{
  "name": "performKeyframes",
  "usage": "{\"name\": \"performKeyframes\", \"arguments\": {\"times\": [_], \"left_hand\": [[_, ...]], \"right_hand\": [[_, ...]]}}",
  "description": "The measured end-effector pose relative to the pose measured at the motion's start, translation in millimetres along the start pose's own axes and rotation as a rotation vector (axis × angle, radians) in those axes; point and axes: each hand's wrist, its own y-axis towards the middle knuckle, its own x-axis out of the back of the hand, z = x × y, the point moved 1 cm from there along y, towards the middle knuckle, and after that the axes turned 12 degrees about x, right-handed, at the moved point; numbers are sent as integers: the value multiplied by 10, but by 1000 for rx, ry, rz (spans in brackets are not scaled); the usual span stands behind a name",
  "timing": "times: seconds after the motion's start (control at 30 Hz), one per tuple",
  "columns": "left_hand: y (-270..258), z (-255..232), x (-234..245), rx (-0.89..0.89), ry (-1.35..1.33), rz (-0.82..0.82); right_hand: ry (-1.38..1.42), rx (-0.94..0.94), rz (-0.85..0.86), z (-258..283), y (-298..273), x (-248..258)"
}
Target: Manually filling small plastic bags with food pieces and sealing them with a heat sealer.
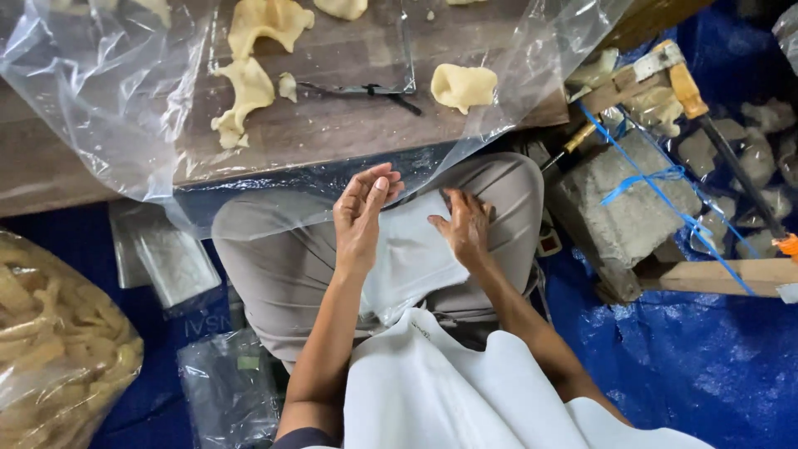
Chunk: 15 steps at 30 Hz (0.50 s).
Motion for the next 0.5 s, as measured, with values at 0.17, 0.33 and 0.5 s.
{"name": "performKeyframes", "arguments": {"times": [0.17, 0.33, 0.5], "left_hand": [[-11, 64, 98, -21, 21, -18], [-89, 101, 70, 12, 61, 10], [-96, 169, 90, 3, 178, 18]], "right_hand": [[170, -94, -40, -69, 0, 64], [52, 28, -34, -39, -57, 23], [54, -26, -170, -227, -73, 54]]}}
